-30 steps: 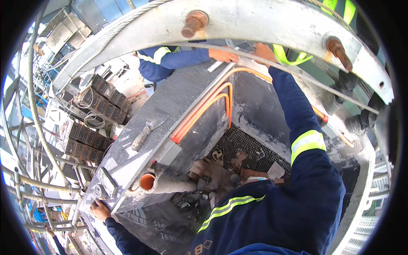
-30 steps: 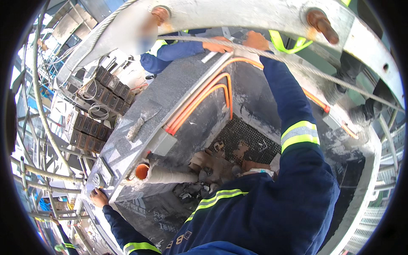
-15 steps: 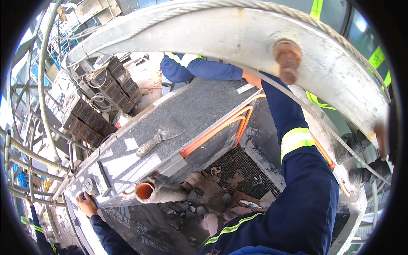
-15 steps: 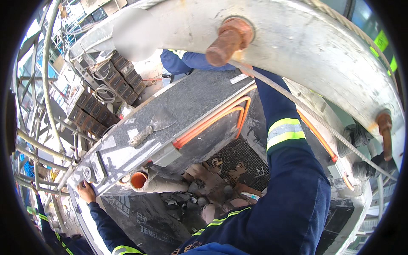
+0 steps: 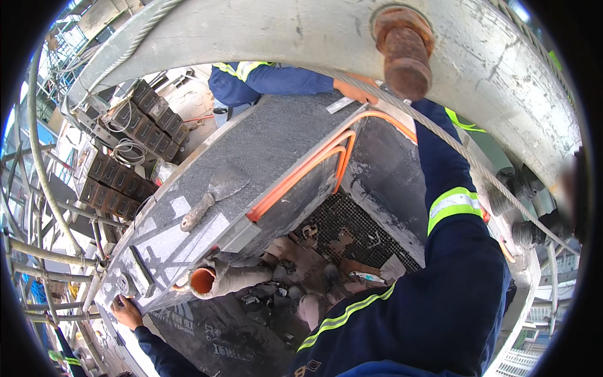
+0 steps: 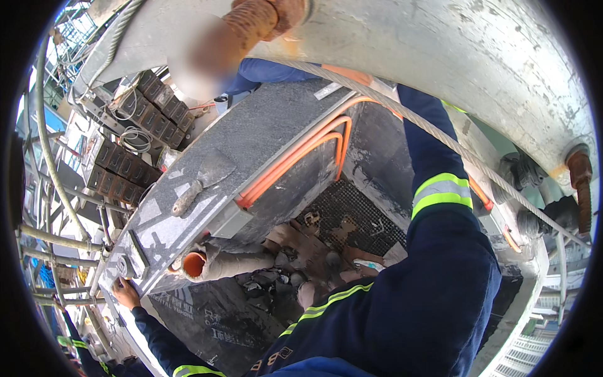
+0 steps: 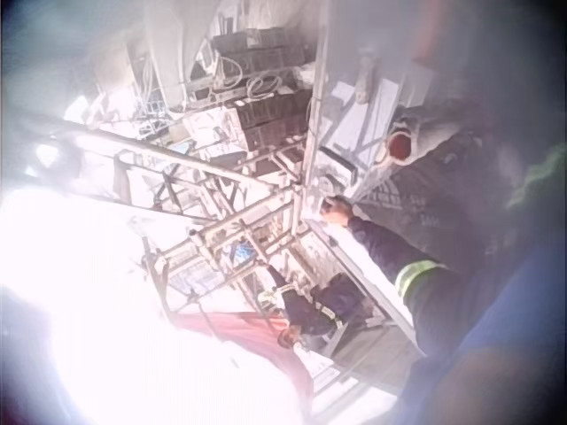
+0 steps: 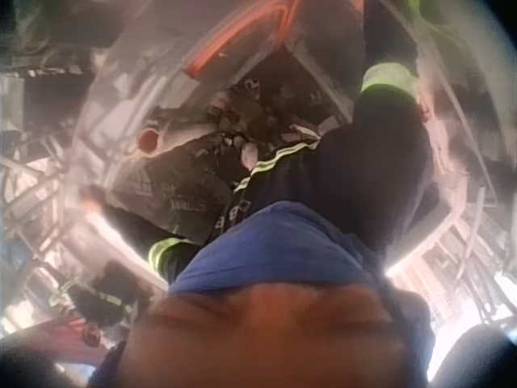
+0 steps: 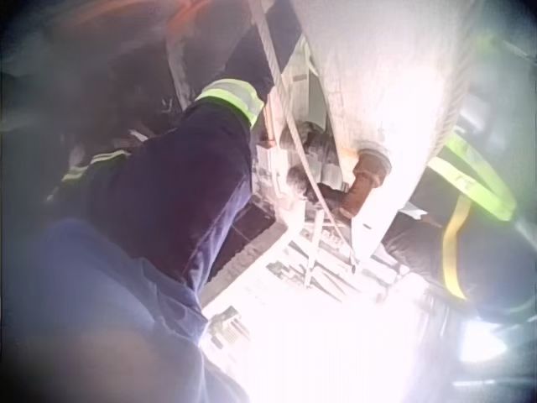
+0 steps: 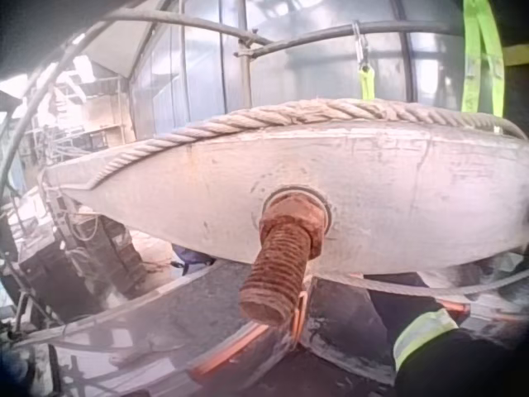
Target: The person uses a trowel to apply mortar to a curved ledge and then places a stone tile onto the prepared surface. The person adjusts the tile's position and smooths the mortar around the edges.
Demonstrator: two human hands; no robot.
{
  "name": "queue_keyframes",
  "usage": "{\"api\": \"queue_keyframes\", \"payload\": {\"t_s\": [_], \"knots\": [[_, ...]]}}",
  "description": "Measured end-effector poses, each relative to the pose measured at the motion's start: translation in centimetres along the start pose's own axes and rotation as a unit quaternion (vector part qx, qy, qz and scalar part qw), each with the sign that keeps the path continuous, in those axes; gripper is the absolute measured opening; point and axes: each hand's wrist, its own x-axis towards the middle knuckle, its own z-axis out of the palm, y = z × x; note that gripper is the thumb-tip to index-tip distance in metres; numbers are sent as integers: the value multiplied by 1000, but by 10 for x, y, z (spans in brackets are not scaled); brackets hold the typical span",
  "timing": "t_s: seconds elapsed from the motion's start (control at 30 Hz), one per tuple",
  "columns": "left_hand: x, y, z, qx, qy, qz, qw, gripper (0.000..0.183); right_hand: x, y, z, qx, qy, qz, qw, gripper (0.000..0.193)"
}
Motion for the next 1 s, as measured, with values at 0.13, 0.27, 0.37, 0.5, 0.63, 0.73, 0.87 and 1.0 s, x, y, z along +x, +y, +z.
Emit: {"api": "queue_keyframes", "payload": {"t_s": [0.13,0.27,0.37,0.5,0.63,0.73,0.87,1.0], "knots": [[2,-14,9,17,-9,3,1000,39,-22,42,-31,4,22,39,999,45],[3,-14,5,26,-7,23,999,41,-39,53,-33,12,39,53,998,44],[13,-17,17,20,4,46,999,42,-66,56,-33,28,58,63,996,44],[12,-19,10,26,7,61,998,42,-85,43,-17,49,66,56,995,43],[8,-15,9,25,16,44,999,40,-82,34,-13,51,72,43,995,42],[7,-11,9,27,11,44,999,40,-69,29,-6,41,74,32,996,41],[7,-15,7,55,7,71,996,40,-59,32,5,34,77,35,996,41],[9,-12,7,15,5,36,999,41,-66,58,11,15,123,86,989,40]]}}
